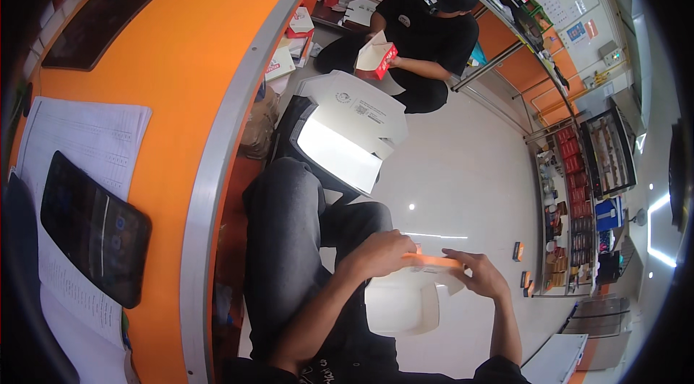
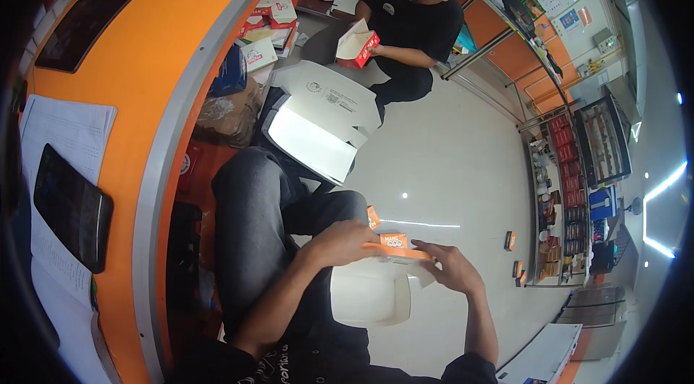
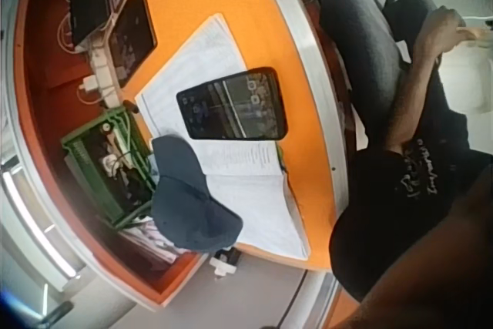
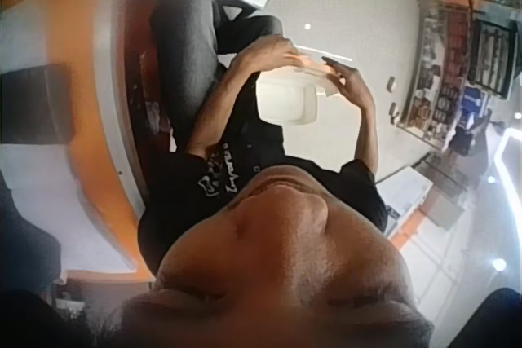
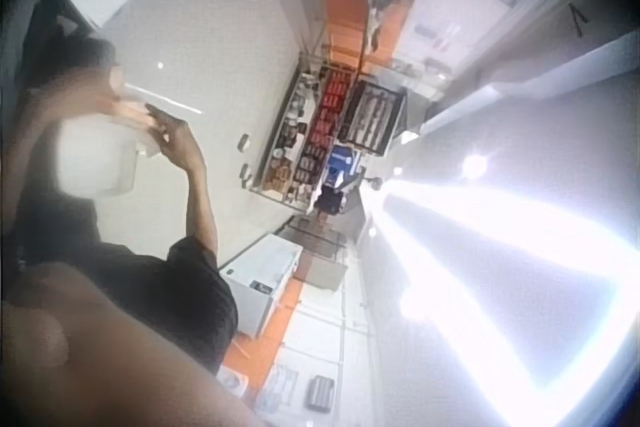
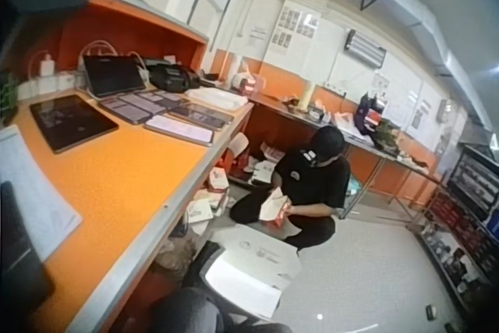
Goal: The person folds and assembles several small orange and white cardboard takeout food boxes by hand.
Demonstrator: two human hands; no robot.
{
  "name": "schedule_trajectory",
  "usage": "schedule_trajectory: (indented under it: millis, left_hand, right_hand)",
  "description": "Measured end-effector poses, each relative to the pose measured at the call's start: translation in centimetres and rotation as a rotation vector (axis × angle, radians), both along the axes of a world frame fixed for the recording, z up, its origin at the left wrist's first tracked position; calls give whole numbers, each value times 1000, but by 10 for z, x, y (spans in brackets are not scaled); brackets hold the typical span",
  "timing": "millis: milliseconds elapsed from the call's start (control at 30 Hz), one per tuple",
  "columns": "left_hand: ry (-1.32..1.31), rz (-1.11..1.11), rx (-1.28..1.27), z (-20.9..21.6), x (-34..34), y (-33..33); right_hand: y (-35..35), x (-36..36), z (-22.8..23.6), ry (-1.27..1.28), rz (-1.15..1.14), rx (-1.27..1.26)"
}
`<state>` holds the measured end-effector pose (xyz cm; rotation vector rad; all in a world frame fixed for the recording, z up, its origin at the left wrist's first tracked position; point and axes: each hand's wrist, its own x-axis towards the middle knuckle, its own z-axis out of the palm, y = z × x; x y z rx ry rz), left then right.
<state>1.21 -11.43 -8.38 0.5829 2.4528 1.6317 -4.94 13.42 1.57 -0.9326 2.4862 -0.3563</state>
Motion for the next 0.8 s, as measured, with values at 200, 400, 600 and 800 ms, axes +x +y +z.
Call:
schedule_trajectory:
  millis: [200, 400, 600, 800]
  left_hand:
    - [-88, 21, -21, -10, 13, -13]
    - [-166, -214, 116, -23, 6, -23]
    - [-422, -203, -155, -81, -15, 30]
    - [-332, -234, -64, -89, -11, 47]
  right_hand:
    - [20, 0, 0, 106, 19, 102]
    - [38, 28, -26, 237, 76, 41]
    - [40, 62, -47, -159, -45, -193]
    - [63, 71, -97, -488, -701, -511]
